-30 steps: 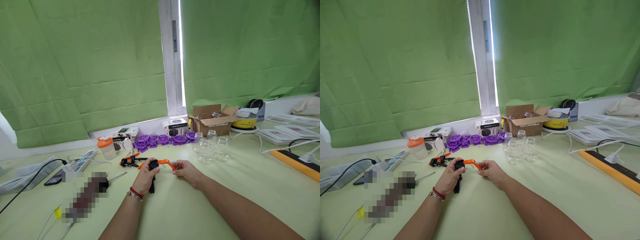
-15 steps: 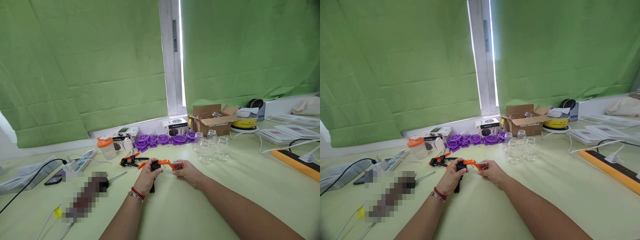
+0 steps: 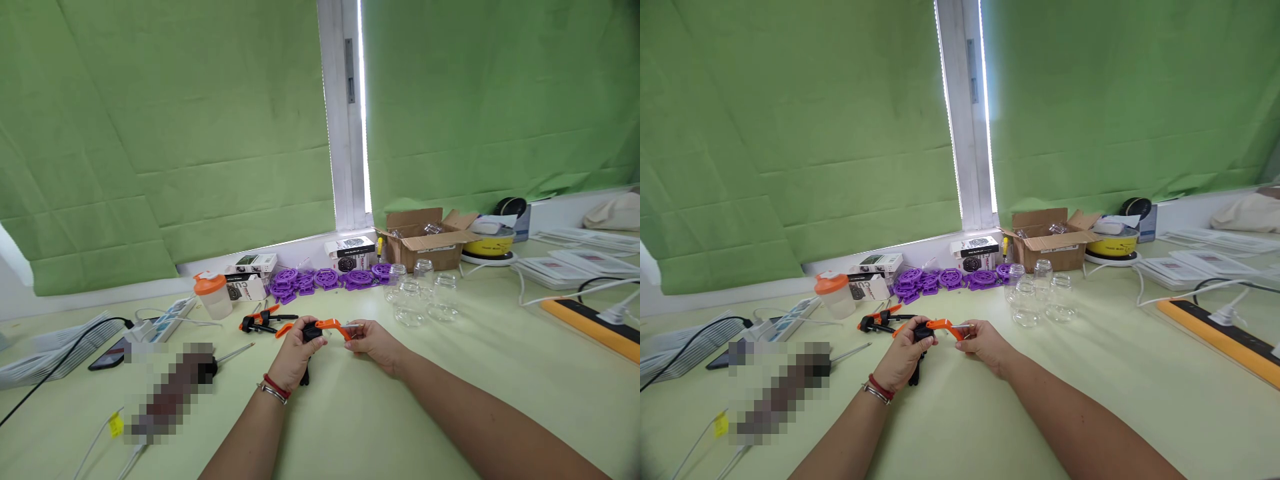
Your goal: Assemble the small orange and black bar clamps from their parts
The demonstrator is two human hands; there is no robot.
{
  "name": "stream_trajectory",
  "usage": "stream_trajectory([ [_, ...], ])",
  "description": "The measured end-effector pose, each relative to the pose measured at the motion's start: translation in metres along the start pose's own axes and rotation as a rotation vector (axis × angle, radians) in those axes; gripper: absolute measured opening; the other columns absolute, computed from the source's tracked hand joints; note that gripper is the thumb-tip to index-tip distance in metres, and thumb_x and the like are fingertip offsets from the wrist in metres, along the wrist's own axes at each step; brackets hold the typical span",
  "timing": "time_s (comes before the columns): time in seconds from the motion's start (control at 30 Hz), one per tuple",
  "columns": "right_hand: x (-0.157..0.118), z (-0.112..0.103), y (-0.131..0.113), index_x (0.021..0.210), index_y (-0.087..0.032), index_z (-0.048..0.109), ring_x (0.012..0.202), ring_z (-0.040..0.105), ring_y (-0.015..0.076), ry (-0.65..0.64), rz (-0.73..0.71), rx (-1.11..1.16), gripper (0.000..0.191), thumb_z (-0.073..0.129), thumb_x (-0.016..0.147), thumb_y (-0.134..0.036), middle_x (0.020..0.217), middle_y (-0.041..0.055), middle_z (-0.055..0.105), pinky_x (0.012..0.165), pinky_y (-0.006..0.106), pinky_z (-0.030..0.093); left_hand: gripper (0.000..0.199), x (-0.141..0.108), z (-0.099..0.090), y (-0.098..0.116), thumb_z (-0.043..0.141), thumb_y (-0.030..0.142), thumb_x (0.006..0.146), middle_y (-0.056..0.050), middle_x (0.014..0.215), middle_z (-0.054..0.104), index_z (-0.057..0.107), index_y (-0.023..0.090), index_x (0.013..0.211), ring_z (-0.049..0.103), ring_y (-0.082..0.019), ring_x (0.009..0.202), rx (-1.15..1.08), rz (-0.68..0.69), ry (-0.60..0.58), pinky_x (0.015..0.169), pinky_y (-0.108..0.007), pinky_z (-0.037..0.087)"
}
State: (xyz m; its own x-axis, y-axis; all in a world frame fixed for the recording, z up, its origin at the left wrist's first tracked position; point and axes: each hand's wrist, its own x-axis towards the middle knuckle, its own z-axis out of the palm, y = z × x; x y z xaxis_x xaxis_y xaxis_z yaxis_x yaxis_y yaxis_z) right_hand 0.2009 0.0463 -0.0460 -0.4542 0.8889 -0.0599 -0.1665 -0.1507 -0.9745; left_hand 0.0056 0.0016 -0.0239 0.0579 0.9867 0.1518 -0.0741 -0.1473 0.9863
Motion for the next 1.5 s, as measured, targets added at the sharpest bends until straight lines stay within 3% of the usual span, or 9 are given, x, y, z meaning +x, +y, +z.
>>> stream_trajectory([
  [0.67,-0.0013,0.0011,0.0001,0.079,-0.018,0.063,0.063,0.049,0.0096,0.022,0.024,0.017,0.036,0.079,0.047,-0.023,0.077,-0.0008,0.061,0.059,0.024,0.041,0.041,-0.0015,0.0030,0.0022,0.069,0.026,0.067,0.000,0.089,0.058,0.048,0.022,0.102,0.058,-0.014,0.083,0.009,-0.026,-0.049,0.079,-0.027,0.039],
  [0.97,-0.0008,0.0016,0.0008,0.080,-0.017,0.065,0.062,0.048,0.0088,-0.011,0.002,0.000,0.033,0.077,0.050,-0.023,0.081,0.0012,0.063,0.054,0.022,0.036,0.039,-0.0032,0.0057,0.0072,0.067,0.025,0.069,0.000,0.087,0.056,0.045,0.021,0.101,0.058,-0.014,0.082,0.008,-0.035,-0.063,0.080,-0.028,0.039],
  [1.5,-0.0035,0.0048,0.0017,0.078,-0.017,0.062,0.063,0.051,0.0094,0.009,0.019,0.037,0.039,0.081,0.045,-0.024,0.078,-0.0013,0.062,0.059,0.024,0.041,0.043,-0.0042,0.0090,0.0083,0.068,0.027,0.067,-0.002,0.095,0.057,0.044,0.021,0.103,0.056,-0.014,0.084,0.073,-0.055,-0.079,0.077,-0.028,0.038],
])
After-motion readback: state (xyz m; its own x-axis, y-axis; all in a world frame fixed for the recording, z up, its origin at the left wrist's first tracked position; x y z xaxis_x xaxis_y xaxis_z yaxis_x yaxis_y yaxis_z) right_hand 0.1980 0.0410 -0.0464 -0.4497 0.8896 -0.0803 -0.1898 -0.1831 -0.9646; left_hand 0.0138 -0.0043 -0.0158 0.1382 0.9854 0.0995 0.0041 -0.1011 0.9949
